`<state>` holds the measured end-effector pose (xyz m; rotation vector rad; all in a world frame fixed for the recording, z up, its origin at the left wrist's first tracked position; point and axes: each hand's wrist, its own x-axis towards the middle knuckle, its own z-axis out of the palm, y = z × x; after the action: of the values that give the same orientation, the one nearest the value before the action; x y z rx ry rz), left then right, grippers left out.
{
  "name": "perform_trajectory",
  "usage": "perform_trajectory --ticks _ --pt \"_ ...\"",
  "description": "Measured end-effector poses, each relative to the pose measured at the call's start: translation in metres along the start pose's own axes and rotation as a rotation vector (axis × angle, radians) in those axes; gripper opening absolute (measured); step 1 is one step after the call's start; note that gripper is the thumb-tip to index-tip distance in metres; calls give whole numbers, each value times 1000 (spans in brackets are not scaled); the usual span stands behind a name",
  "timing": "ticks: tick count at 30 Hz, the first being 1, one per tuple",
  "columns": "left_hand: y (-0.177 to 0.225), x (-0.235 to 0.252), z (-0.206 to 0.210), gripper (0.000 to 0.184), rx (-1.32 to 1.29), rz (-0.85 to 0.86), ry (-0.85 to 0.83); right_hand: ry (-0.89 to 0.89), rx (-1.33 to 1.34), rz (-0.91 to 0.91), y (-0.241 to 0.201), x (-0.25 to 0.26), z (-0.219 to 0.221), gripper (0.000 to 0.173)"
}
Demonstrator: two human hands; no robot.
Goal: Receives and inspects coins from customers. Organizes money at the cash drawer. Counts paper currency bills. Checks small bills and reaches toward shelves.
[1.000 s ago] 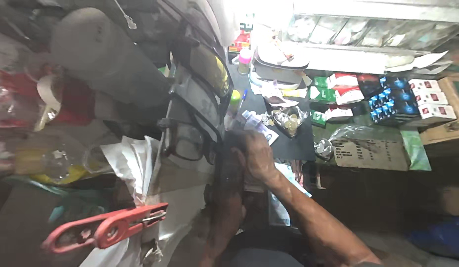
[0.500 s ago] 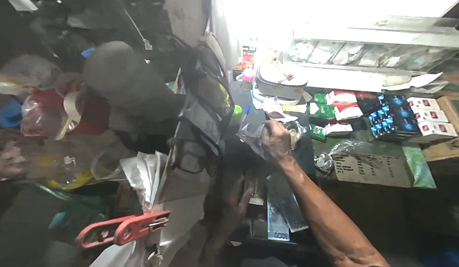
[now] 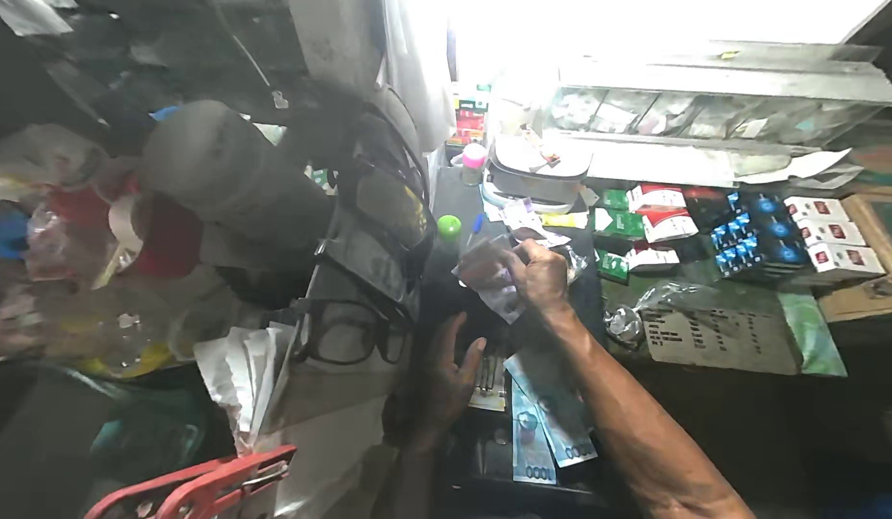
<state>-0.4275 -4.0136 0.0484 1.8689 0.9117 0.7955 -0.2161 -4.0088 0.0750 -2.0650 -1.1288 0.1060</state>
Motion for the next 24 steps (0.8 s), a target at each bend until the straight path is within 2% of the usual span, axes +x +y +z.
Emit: perform_trajectory --ticks 4,7,9,12,13,15,16,17,19,22,24 --pt "0 -4 2 46 -13 -14 18 62 41 -9 5 -2 -9 35" --pt "4 -5 0 41 -83 -43 38 122 173 -32 9 -5 -23 26" --pt "4 -3 -2 39 -211 -55 13 97 297 -29 6 -11 -37 20" --pt "3 0 -9 50 -450 -1 -98 -134 558 -44 -7 -45 -48 11" --pt "7 -1 -10 49 -490 -9 -90 -249 662 -31 -11 -60 -46 9" --pt "12 -3 -7 36 -586 -62 -58 -452 842 -57 -12 -83 -37 10" --pt "9 -4 -7 40 -715 -53 -97 -527 894 -86 -10 -88 -32 11" --pt "8 -5 -6 40 -787 -41 -107 -568 887 -120 -8 -89 -29 12" --pt "8 -9 -5 37 -755 -23 -35 -548 698 -229 -4 -80 -25 21" --pt "0 -11 -9 38 -620 21 71 -313 155 -377 -3 -52 -11 28" --pt "-6 -13 -11 39 -566 9 74 -306 -115 -343 -3 -33 7 36"
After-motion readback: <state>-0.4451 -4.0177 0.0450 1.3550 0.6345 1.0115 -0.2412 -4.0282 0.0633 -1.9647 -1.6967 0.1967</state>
